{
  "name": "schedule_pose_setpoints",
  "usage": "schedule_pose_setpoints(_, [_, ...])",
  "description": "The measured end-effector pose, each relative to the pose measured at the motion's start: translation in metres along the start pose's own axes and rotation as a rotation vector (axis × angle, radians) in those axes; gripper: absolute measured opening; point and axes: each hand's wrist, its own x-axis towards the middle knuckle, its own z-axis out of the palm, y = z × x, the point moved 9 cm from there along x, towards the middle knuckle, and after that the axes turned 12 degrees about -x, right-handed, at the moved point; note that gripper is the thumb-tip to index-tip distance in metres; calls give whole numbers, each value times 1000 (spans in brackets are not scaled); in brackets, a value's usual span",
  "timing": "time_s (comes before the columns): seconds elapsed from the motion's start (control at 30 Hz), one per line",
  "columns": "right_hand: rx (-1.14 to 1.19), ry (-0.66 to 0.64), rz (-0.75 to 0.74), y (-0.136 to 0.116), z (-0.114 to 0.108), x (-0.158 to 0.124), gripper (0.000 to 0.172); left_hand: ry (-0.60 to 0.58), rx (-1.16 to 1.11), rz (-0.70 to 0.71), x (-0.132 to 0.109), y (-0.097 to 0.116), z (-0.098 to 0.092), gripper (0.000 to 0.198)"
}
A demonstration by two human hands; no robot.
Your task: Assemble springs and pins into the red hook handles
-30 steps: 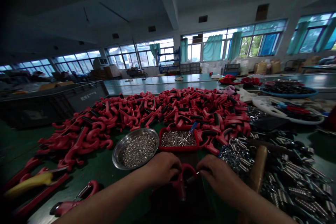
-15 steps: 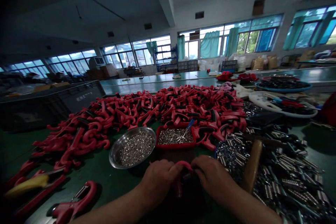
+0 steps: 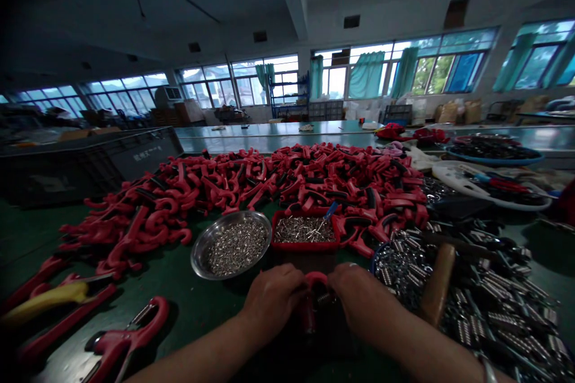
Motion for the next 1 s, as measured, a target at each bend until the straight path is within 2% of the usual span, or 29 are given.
schedule_pose_setpoints(0.13, [-51, -23, -43, 1, 1, 4, 28, -45, 26, 61, -5, 8, 0, 20])
schedule_pose_setpoints(0.17, [-68, -25, -57, 0, 1, 5, 26, -43, -3, 79, -7, 9, -1, 29])
schedule_pose_setpoints(0.27, [-129, -23, -101, -7, -1, 7, 26, -18, -108, 130, -15, 10, -5, 75])
schedule_pose_setpoints(0.33, [-176, -3, -129, -16, -4, 10, 30, -26, -147, 166, -18, 10, -4, 89])
schedule_pose_setpoints(0.47, [-258, 78, -152, -31, -9, 13, 30, -63, -163, 186, -18, 8, -1, 90])
schedule_pose_setpoints(0.57, [-286, 149, -146, -29, -3, 6, 37, -61, -170, 166, -15, 5, 1, 93])
schedule_pose_setpoints(0.63, [-308, 290, -153, -25, -2, -8, 45, -65, -169, 155, -12, 3, 3, 101])
schedule_pose_setpoints(0.7, [-357, 492, -171, -27, -3, -28, 50, -90, -163, 143, -10, 1, 6, 107])
schedule_pose_setpoints(0.77, [-391, 564, -155, -28, 1, -40, 55, -123, -159, 128, -8, -1, 9, 106])
schedule_pose_setpoints(0.87, [-338, 513, -105, -27, 4, -43, 60, -136, -160, 119, -5, -1, 7, 102])
schedule_pose_setpoints(0.93, [-269, 491, -97, -21, -3, -45, 54, -124, -155, 111, -5, 0, 5, 97])
schedule_pose_setpoints(1.0, [-240, 489, -14, 1, -11, -52, 41, -109, -143, 79, -4, 0, 3, 94])
